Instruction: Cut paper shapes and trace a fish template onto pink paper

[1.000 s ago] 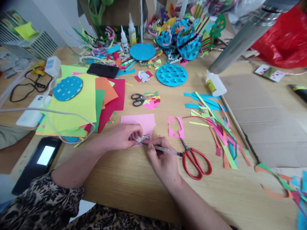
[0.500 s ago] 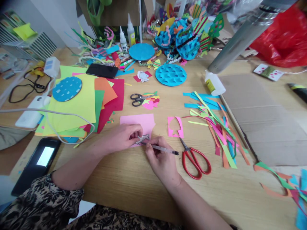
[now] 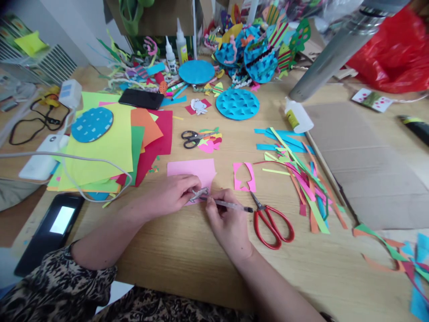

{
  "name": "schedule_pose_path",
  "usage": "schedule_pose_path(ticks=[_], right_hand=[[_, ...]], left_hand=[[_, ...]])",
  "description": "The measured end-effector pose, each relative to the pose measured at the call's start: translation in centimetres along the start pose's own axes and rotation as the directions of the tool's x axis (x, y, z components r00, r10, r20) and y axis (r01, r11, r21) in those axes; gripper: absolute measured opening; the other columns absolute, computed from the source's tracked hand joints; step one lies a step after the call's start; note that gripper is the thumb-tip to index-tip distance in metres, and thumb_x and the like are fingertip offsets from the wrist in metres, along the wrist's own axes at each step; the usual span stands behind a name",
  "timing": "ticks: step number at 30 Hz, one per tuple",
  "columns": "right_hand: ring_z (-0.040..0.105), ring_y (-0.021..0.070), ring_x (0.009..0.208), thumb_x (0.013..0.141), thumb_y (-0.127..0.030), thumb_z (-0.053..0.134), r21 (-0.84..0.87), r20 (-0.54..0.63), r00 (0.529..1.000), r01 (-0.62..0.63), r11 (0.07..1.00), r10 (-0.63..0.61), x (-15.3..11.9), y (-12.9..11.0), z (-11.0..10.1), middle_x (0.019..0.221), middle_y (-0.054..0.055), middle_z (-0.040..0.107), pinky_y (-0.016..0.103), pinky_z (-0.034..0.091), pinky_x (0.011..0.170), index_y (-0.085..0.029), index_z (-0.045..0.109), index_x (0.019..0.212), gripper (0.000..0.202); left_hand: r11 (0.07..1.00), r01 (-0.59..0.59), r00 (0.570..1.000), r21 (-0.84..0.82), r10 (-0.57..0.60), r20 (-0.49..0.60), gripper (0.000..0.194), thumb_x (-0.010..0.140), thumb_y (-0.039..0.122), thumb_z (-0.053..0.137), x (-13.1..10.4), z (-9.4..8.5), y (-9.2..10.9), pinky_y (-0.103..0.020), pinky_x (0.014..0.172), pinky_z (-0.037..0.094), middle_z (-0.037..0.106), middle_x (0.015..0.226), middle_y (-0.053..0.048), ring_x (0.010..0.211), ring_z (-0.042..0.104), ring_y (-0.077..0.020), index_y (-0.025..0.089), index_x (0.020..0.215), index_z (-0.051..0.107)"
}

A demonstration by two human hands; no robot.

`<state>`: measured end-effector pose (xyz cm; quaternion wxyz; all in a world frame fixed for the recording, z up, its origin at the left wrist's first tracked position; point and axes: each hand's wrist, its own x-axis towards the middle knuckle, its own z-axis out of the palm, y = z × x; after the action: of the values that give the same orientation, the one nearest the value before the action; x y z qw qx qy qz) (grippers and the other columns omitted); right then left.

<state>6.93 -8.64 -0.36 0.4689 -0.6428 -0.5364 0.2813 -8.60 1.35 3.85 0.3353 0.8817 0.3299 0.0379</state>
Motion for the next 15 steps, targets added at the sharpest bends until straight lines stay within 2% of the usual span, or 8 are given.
schedule_pose_path(ticks=[6,15], right_hand=[[0.047,0.0105,0.048,0.086,-0.021,0.058,-0.043,-0.034,0.999,-0.001,0.999,0.0,0.18,0.14,0.01,0.058,-0.004,0.054,0.023,0.036,0.045,-0.02,0.054,0.075,0.012],[0.047,0.0107,0.049,0.087,-0.02,0.057,-0.024,-0.044,0.999,0.015,1.0,-0.017,0.3,0.25,-0.09,0.061,-0.003,0.055,0.023,0.035,0.045,-0.02,0.055,0.078,0.01]], left_hand=[[0.998,-0.063,0.998,-0.015,0.063,0.004,0.032,0.082,0.003,0.048,0.07,0.47,-0.43,-0.031,0.089,0.045,0.067,0.107,-0.006,0.101,0.06,-0.0187,0.017,0.105,0.065],[0.999,-0.054,0.998,0.005,0.054,0.04,0.035,0.083,0.003,0.046,-0.02,0.3,-0.3,-0.032,0.086,0.047,0.065,0.101,-0.006,0.096,0.061,-0.0183,0.019,0.106,0.068]])
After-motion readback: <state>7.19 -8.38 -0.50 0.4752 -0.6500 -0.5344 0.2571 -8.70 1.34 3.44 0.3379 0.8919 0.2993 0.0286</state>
